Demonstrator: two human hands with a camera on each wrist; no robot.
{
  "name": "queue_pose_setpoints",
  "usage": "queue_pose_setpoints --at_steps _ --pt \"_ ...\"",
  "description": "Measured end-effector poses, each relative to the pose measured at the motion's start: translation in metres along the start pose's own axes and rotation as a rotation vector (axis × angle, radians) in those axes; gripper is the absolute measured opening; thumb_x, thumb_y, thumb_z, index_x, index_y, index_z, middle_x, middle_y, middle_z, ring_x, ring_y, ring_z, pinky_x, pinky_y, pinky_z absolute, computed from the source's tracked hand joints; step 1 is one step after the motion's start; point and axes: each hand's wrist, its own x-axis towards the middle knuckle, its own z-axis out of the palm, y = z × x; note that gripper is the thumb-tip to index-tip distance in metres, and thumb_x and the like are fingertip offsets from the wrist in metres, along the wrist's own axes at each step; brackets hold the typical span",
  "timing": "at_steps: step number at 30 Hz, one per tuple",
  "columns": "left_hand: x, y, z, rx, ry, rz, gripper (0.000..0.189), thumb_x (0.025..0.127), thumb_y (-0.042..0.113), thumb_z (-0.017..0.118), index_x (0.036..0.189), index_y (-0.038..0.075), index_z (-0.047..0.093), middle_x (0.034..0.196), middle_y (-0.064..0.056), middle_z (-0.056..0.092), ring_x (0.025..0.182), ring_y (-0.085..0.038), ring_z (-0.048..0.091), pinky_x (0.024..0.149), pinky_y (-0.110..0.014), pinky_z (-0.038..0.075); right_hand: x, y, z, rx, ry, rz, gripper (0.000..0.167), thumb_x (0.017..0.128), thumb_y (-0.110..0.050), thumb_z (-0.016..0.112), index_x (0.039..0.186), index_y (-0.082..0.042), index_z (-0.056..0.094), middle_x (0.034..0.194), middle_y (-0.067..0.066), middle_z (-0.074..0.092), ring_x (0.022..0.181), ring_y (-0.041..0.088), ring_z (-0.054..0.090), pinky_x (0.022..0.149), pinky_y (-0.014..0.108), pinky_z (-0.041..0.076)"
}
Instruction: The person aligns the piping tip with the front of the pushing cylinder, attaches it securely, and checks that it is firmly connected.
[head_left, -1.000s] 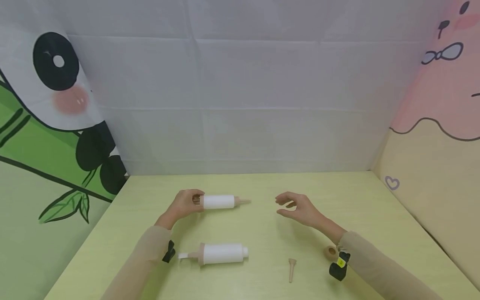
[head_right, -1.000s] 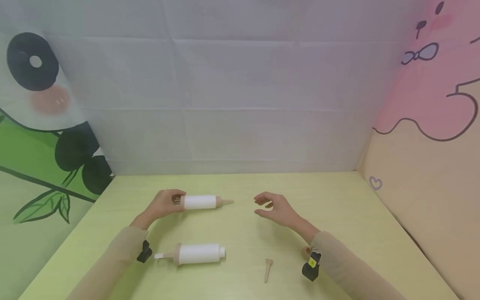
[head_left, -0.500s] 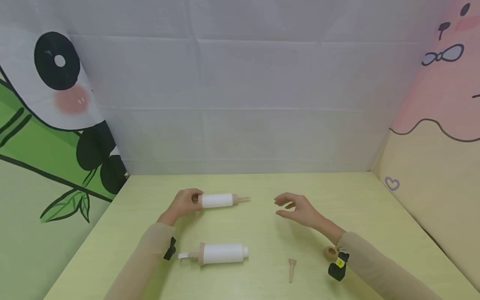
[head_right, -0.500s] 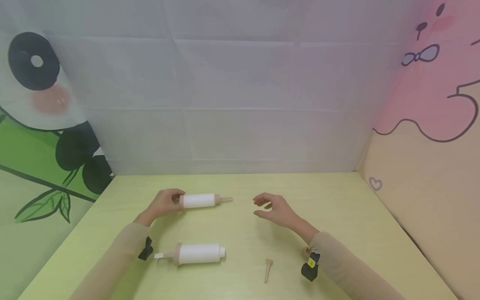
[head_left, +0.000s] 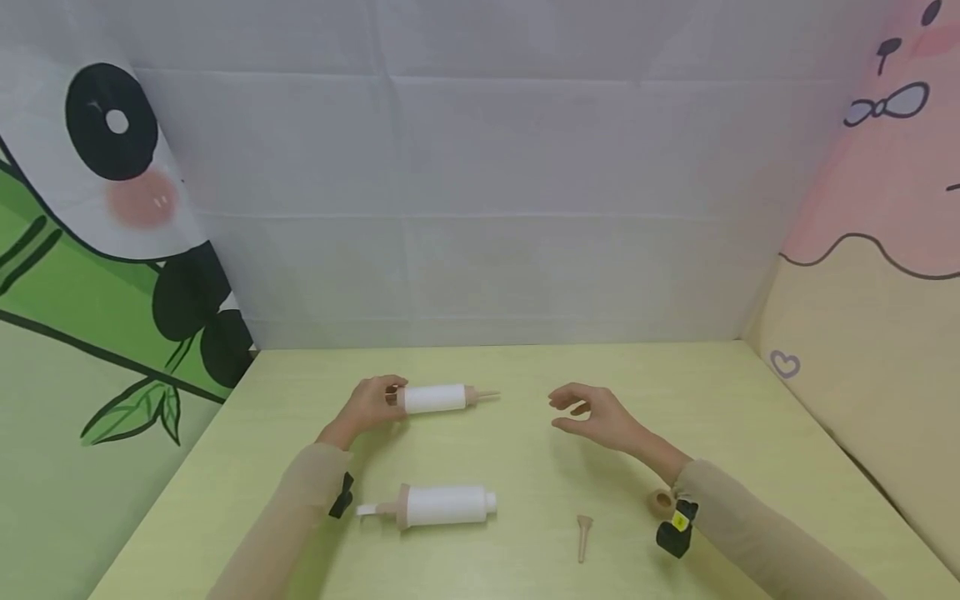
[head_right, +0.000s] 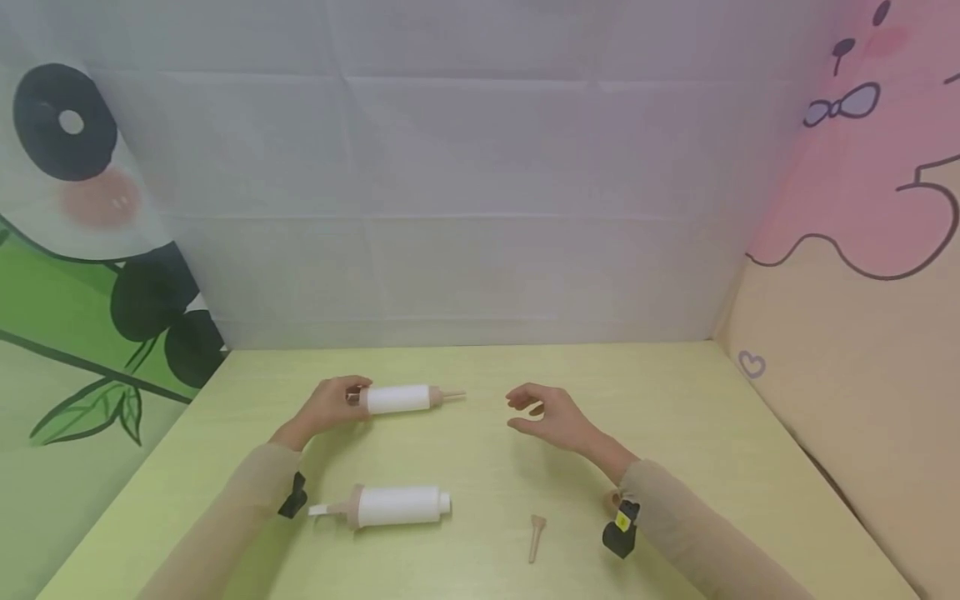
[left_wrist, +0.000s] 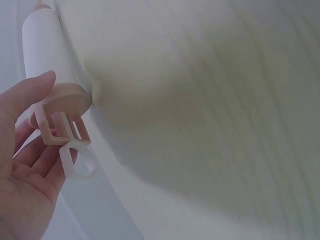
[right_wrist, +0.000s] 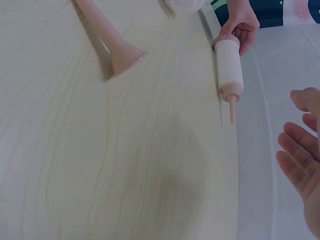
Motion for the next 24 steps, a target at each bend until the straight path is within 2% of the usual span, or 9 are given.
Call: queue_pose_setpoints --at_steps 3,8,12,18,24 --pt "-0.002 0.003 -0.003 0.011 -0.003 -0.009 0.054 0.070 0.007 0.074 0.119 -0.006 0.055 0.115 -0.026 0.056 0.101 -0.037 0.058 0.082 -0.040 0.051 0.000 0.001 -0.001 0.004 -0.002 0.006 0.028 0.080 -0.001 0.066 0.107 0.001 0.059 0.102 0.016 0.063 0.094 0.034 0.059 0.078 0.048 0.049" --pt "-0.007 0.008 -0.011 0.066 0.013 0.011 0.054 0.071 0.013 0.075 0.118 -0.003 0.056 0.116 -0.023 0.056 0.106 -0.038 0.054 0.085 -0.045 0.047 -0.002 0.000 -0.004 -0.007 -0.010 0.019 0.028 0.081 -0.002 0.066 0.108 0.002 0.059 0.102 0.016 0.063 0.095 0.036 0.058 0.078 0.049 0.049" --pt "-0.009 0.015 -0.017 0.127 0.033 0.070 0.051 0.072 0.017 0.075 0.116 -0.002 0.058 0.119 -0.019 0.057 0.112 -0.038 0.049 0.090 -0.050 0.042 -0.005 0.000 -0.007 -0.019 -0.019 0.029 0.028 0.082 -0.003 0.065 0.108 0.002 0.058 0.102 0.017 0.062 0.094 0.037 0.058 0.078 0.050 0.048" --pt "-0.014 0.040 -0.018 0.130 0.045 0.136 0.044 0.078 0.018 0.071 0.115 -0.001 0.058 0.122 -0.019 0.055 0.114 -0.038 0.048 0.092 -0.051 0.040 -0.012 0.004 -0.014 -0.038 -0.028 0.059 0.028 0.082 -0.003 0.065 0.109 0.002 0.057 0.102 0.017 0.062 0.094 0.037 0.058 0.078 0.050 0.048" --pt "-0.019 0.072 -0.006 0.156 0.064 0.232 0.038 0.080 0.019 0.070 0.112 0.001 0.060 0.118 -0.016 0.058 0.111 -0.034 0.051 0.091 -0.048 0.042 -0.021 0.009 -0.020 -0.052 -0.032 0.090 0.028 0.082 -0.003 0.064 0.109 0.003 0.057 0.101 0.017 0.061 0.093 0.037 0.057 0.078 0.050 0.048"
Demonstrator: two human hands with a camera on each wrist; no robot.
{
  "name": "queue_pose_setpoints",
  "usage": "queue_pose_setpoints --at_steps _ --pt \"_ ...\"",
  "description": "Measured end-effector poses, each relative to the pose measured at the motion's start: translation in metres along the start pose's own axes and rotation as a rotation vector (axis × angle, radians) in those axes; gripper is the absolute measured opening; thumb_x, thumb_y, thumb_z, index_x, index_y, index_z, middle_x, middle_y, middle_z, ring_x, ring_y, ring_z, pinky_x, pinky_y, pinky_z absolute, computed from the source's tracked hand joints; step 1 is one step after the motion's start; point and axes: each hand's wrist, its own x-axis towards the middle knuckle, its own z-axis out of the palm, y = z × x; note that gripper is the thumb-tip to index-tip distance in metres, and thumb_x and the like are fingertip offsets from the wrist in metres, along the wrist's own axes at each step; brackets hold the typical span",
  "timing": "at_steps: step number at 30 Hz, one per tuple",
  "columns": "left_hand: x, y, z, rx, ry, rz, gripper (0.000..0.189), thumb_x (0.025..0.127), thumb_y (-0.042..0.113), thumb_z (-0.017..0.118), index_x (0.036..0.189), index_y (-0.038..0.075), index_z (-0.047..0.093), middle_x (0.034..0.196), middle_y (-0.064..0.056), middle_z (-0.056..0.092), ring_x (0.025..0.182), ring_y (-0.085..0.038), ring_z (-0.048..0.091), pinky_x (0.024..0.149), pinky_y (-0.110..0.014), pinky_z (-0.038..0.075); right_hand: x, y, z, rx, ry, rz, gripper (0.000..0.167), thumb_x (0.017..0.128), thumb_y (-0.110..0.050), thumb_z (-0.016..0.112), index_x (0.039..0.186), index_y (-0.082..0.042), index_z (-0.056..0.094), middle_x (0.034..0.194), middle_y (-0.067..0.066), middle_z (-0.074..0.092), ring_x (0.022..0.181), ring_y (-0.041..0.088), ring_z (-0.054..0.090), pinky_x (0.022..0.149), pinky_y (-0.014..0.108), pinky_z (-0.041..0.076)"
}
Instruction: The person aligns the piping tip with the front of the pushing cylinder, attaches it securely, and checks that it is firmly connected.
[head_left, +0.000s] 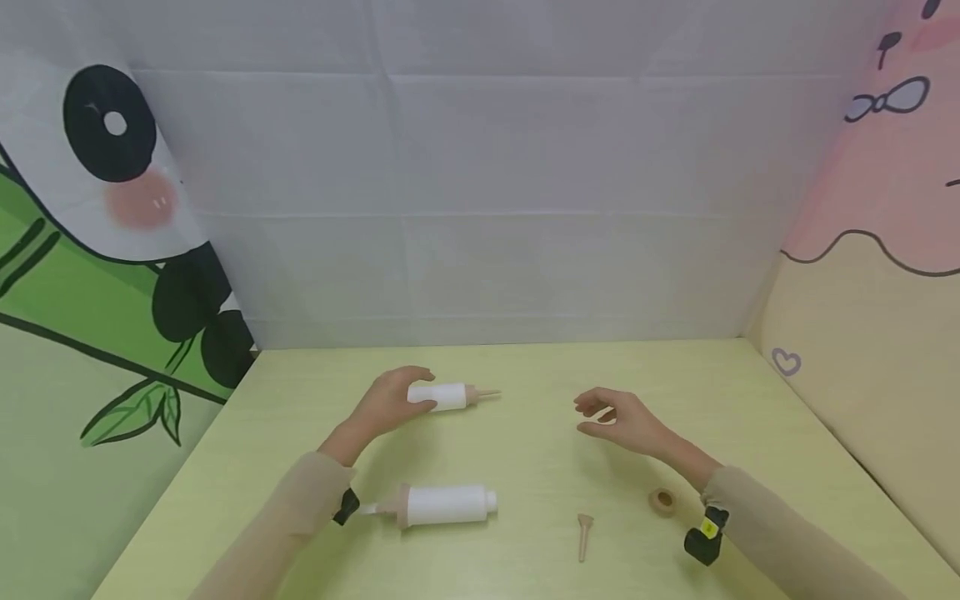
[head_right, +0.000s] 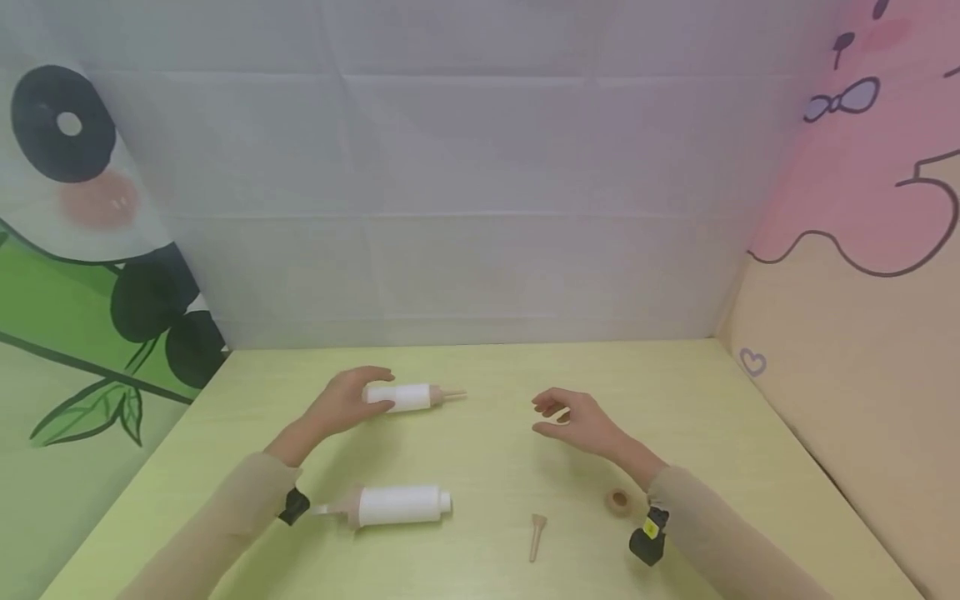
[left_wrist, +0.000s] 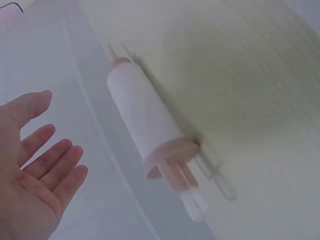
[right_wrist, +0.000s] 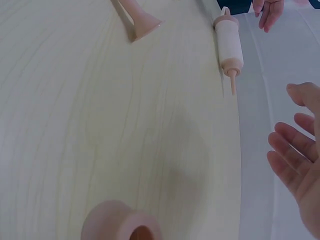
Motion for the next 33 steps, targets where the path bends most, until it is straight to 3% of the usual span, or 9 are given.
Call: queue_pose_setpoints --at_steps 7,14,17,28,33 --pt "0.001 0.048 0.012 -0.034 -0.011 0.094 0.032 0.080 0.017 0.069 0.108 0.003 0.062 0.113 -0.013 0.061 0.106 -0.030 0.056 0.087 -0.043 0.046 -0.012 0.005 -0.007 -0.021 -0.002 0.012 0.029 0.082 -0.005 0.065 0.109 0.003 0.057 0.101 0.017 0.062 0.091 0.037 0.058 0.075 0.047 0.050" --pt "-0.003 0.093 0.033 -0.058 -0.068 0.164 0.031 0.081 0.016 0.068 0.108 0.002 0.062 0.113 -0.010 0.062 0.106 -0.026 0.057 0.088 -0.039 0.046 -0.024 0.048 -0.006 -0.042 0.003 0.005 0.033 0.083 -0.018 0.067 0.111 -0.003 0.058 0.102 0.017 0.062 0.090 0.027 0.059 0.073 0.039 0.052" --pt "-0.005 0.107 0.042 -0.075 -0.095 0.170 0.031 0.081 0.016 0.068 0.108 0.003 0.062 0.112 -0.009 0.062 0.107 -0.024 0.056 0.088 -0.038 0.046 -0.030 0.054 -0.008 -0.044 0.008 -0.007 0.033 0.083 -0.021 0.066 0.111 -0.004 0.058 0.101 0.016 0.062 0.089 0.025 0.060 0.071 0.034 0.052" --pt "-0.015 0.136 0.072 -0.161 -0.198 0.088 0.031 0.082 0.015 0.067 0.111 0.005 0.062 0.113 -0.005 0.062 0.103 -0.020 0.058 0.086 -0.030 0.047 -0.048 0.058 -0.012 -0.026 -0.037 0.044 0.038 0.084 -0.023 0.066 0.112 0.001 0.057 0.101 0.014 0.062 0.088 0.024 0.059 0.071 0.027 0.051" --pt "-0.017 0.146 0.085 -0.173 -0.225 0.112 0.029 0.081 0.013 0.068 0.108 0.005 0.063 0.109 -0.004 0.064 0.096 -0.015 0.060 0.081 -0.024 0.048 -0.053 0.060 -0.010 0.014 -0.059 0.060 0.038 0.085 -0.020 0.065 0.114 0.002 0.055 0.102 0.013 0.062 0.088 0.024 0.059 0.071 0.027 0.051"
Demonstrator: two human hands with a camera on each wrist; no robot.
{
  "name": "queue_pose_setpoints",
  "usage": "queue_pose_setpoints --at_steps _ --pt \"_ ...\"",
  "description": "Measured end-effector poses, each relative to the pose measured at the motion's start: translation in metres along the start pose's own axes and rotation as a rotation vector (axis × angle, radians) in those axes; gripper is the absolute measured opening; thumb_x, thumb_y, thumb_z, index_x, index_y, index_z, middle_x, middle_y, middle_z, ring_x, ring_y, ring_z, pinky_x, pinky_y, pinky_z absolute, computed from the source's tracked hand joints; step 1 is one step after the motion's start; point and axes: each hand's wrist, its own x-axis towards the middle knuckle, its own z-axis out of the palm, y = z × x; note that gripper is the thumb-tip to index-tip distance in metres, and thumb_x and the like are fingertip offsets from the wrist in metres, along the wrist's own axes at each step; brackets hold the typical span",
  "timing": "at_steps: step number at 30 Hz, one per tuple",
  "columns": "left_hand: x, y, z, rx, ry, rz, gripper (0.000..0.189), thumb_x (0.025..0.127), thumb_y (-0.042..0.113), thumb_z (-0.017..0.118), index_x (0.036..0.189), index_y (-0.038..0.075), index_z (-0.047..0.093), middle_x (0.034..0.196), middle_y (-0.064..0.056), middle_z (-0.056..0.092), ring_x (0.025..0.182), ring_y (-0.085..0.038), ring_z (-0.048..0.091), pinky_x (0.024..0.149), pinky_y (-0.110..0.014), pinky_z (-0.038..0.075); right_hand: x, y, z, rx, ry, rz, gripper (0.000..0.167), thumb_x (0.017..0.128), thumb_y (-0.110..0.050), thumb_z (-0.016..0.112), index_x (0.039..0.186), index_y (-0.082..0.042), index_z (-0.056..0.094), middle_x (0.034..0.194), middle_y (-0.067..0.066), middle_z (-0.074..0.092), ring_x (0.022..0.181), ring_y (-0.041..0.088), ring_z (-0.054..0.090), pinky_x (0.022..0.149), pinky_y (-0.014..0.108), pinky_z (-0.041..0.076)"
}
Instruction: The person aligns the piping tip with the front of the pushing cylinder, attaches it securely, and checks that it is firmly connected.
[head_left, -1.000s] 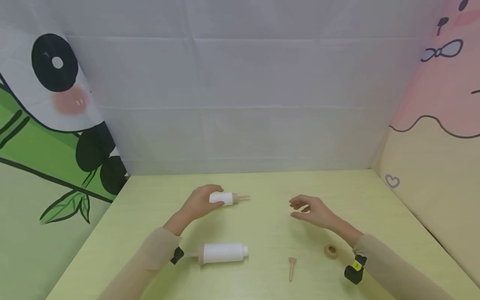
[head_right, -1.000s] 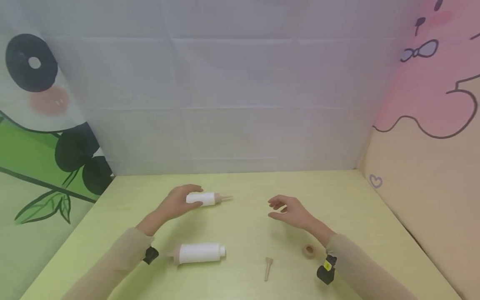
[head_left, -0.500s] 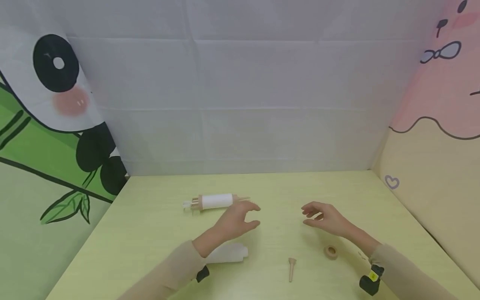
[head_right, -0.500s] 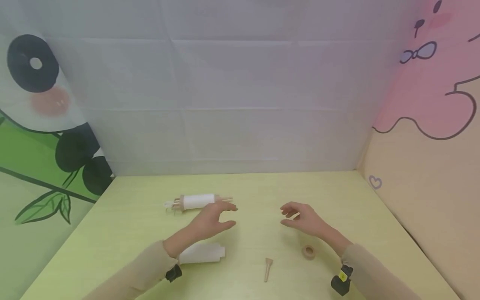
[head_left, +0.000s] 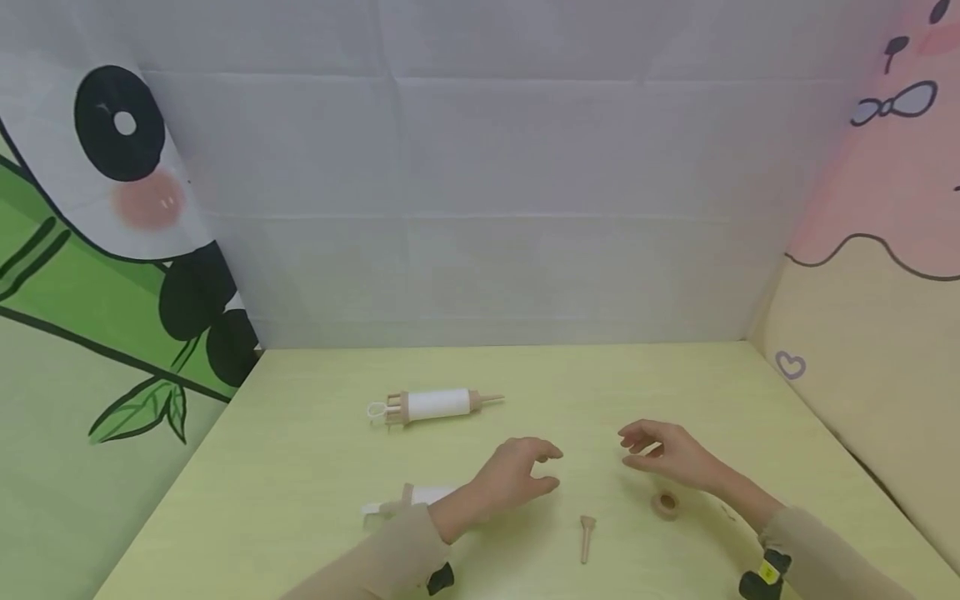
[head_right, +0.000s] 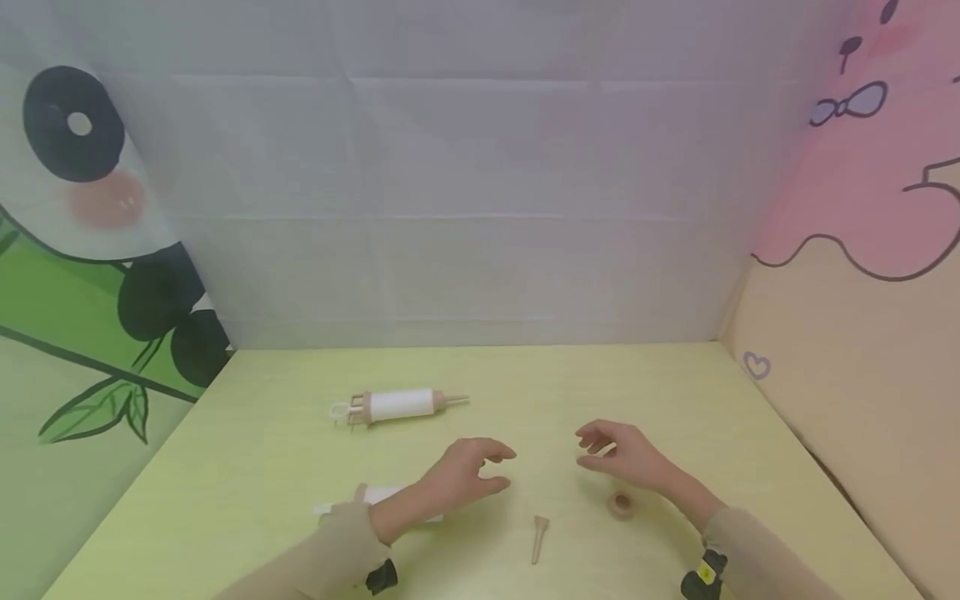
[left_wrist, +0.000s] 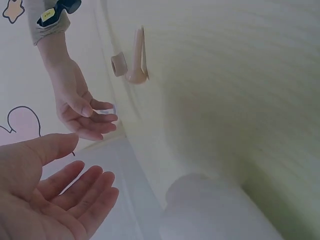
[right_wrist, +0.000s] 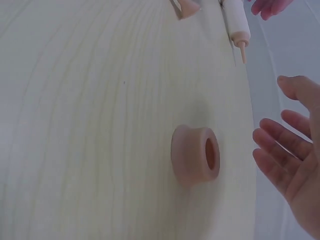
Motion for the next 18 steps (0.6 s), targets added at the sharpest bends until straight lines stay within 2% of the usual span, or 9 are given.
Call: queue_pose_setpoints --at_steps 3,10,14,18 --pt "0.002 0.005 0.009 -0.005 -0.025 0.006 0.026 0.080 0.011 0.069 0.105 0.004 0.065 0.104 -0.003 0.066 0.089 -0.011 0.062 0.076 -0.019 0.048 -0.003 0.001 0.001 0.013 -0.012 0.001 0.038 0.085 -0.020 0.065 0.114 0.002 0.055 0.102 0.013 0.062 0.088 0.024 0.059 0.071 0.026 0.051" --pt "0.006 0.014 0.028 -0.063 -0.070 -0.046 0.022 0.077 0.008 0.071 0.098 0.004 0.068 0.097 -0.002 0.068 0.078 -0.005 0.062 0.065 -0.010 0.045 -0.010 0.006 0.000 0.008 -0.021 -0.004 0.038 0.085 -0.022 0.065 0.112 0.003 0.056 0.100 0.013 0.062 0.086 0.014 0.059 0.070 0.024 0.051" --pt "0.005 0.016 0.037 -0.164 -0.079 -0.085 0.021 0.074 0.005 0.072 0.095 0.002 0.068 0.093 -0.004 0.068 0.072 -0.004 0.060 0.061 -0.010 0.045 -0.015 0.009 0.000 0.030 -0.025 0.014 0.038 0.084 -0.023 0.065 0.112 0.002 0.056 0.100 0.012 0.062 0.086 0.011 0.058 0.070 0.024 0.051" --pt "0.003 0.016 0.046 -0.278 -0.061 -0.133 0.021 0.072 0.003 0.074 0.092 0.001 0.067 0.089 -0.007 0.067 0.068 -0.003 0.058 0.059 -0.013 0.046 -0.021 0.013 0.001 0.058 -0.044 0.024 0.038 0.085 -0.023 0.065 0.112 0.002 0.056 0.100 0.011 0.061 0.086 0.009 0.058 0.071 0.024 0.051"
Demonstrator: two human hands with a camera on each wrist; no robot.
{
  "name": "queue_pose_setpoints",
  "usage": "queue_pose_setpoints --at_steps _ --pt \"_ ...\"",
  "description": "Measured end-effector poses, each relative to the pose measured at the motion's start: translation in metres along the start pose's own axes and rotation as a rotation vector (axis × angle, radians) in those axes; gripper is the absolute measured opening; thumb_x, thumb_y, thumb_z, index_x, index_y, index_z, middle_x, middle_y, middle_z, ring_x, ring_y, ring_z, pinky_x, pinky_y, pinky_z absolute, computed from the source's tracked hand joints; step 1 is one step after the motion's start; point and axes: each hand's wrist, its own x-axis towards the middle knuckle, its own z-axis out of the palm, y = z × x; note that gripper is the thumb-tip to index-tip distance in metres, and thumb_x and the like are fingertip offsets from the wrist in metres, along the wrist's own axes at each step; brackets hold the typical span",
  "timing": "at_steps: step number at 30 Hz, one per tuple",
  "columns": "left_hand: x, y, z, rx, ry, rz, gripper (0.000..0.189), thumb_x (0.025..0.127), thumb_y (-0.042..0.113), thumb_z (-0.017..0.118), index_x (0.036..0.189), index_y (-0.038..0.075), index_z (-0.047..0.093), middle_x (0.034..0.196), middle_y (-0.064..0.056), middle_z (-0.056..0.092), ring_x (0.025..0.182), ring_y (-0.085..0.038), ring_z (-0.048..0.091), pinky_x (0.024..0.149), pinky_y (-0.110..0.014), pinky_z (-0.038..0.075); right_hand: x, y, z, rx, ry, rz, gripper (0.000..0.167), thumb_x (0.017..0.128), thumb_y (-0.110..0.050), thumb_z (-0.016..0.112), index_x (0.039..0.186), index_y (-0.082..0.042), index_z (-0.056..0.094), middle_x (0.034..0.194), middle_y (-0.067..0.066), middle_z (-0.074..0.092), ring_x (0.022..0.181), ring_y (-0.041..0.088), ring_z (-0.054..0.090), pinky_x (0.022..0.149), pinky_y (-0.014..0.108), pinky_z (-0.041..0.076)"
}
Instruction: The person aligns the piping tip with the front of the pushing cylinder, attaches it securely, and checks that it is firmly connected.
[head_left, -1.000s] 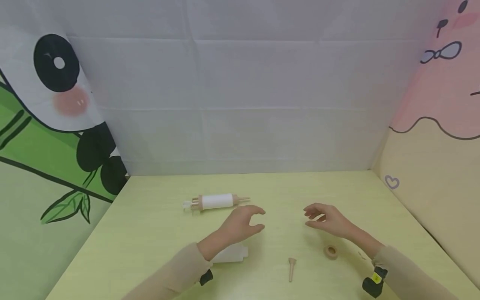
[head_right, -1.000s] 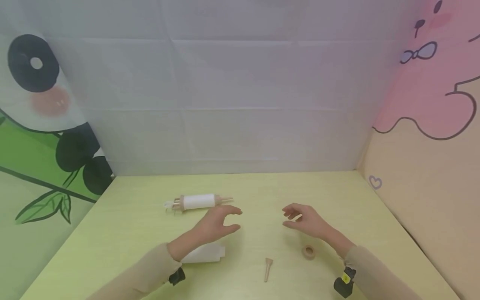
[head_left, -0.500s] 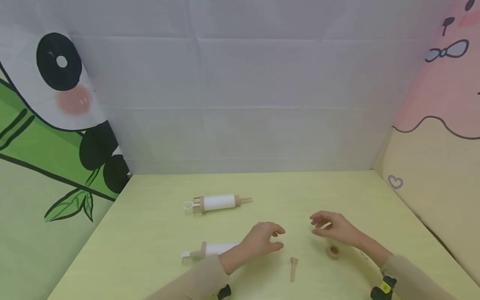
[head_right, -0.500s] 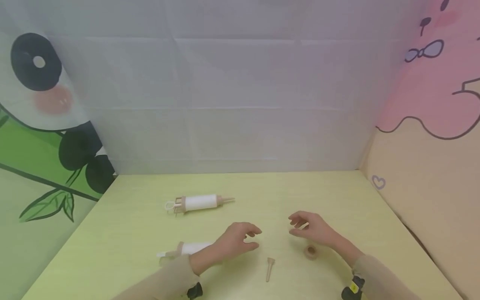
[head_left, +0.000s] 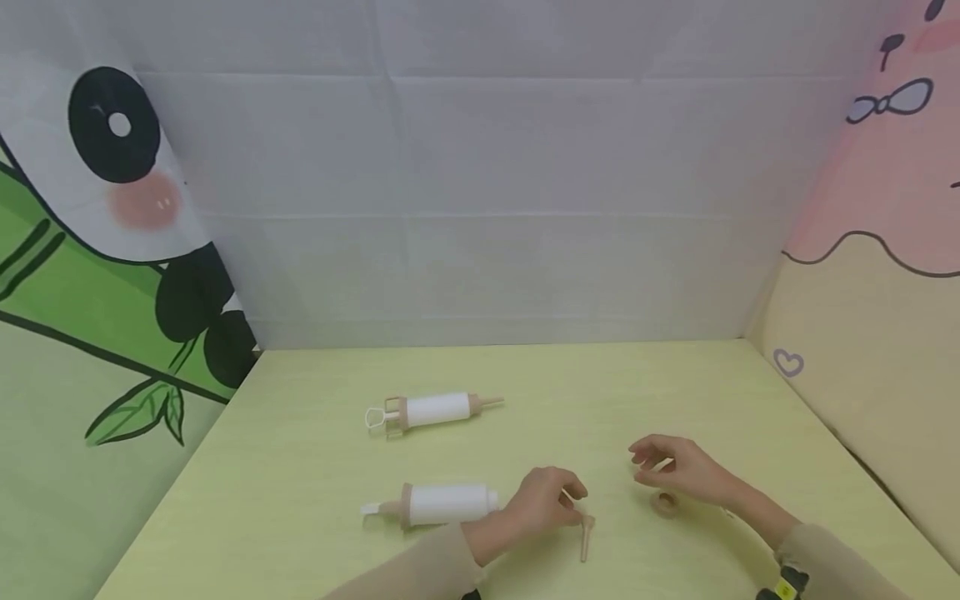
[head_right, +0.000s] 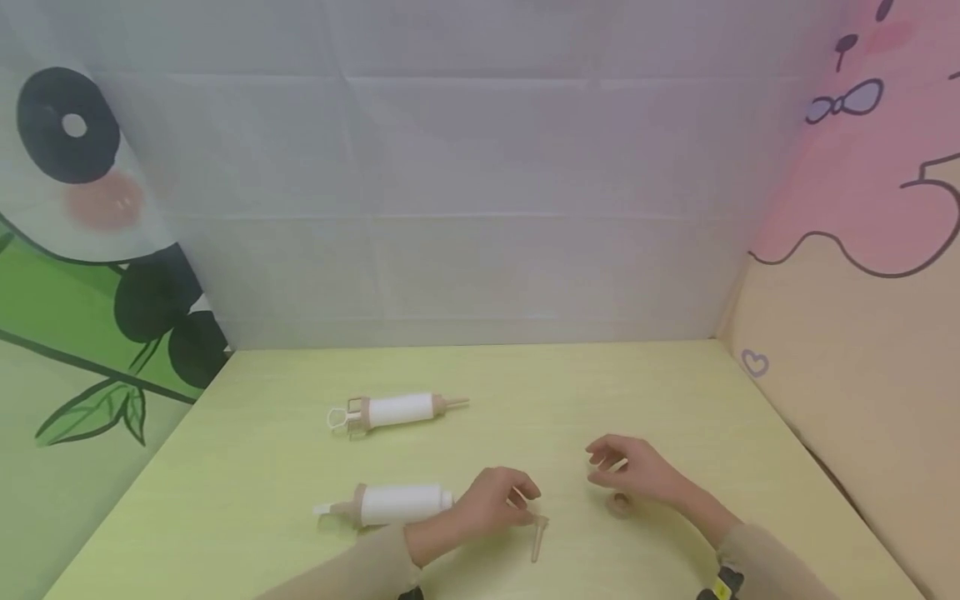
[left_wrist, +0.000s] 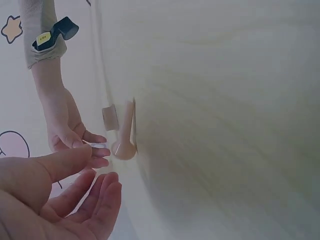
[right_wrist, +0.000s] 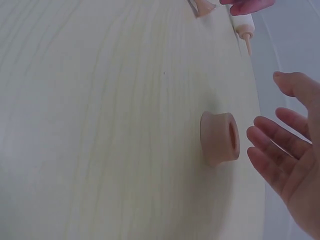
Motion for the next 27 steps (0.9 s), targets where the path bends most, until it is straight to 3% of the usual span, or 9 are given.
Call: queue_pose_setpoints --at_steps 11,16,27 --pt "0.002 -0.008 0.012 -0.172 0.028 -0.024 0.018 0.071 -0.004 0.073 0.087 -0.002 0.065 0.084 -0.006 0.064 0.069 -0.007 0.059 0.060 -0.016 0.049 -0.014 0.006 -0.002 0.037 -0.027 0.032 0.035 0.084 -0.019 0.066 0.111 0.001 0.057 0.092 0.005 0.062 0.080 0.006 0.056 0.064 0.023 0.050" --pt "0.003 -0.011 0.017 -0.192 0.024 -0.037 0.015 0.071 -0.003 0.072 0.084 -0.001 0.066 0.079 -0.003 0.064 0.066 -0.004 0.057 0.059 -0.014 0.048 -0.019 0.010 -0.002 0.041 -0.031 0.032 0.034 0.082 -0.016 0.067 0.110 0.001 0.058 0.090 0.005 0.061 0.078 0.006 0.055 0.062 0.023 0.050" --pt "0.003 -0.014 0.023 -0.162 0.038 -0.002 0.006 0.072 -0.003 0.069 0.077 -0.001 0.068 0.070 -0.004 0.065 0.058 0.001 0.052 0.058 -0.013 0.045 -0.028 0.010 -0.002 0.033 -0.040 0.078 0.035 0.081 -0.017 0.068 0.110 0.000 0.058 0.092 0.005 0.060 0.081 0.009 0.054 0.065 0.023 0.049"
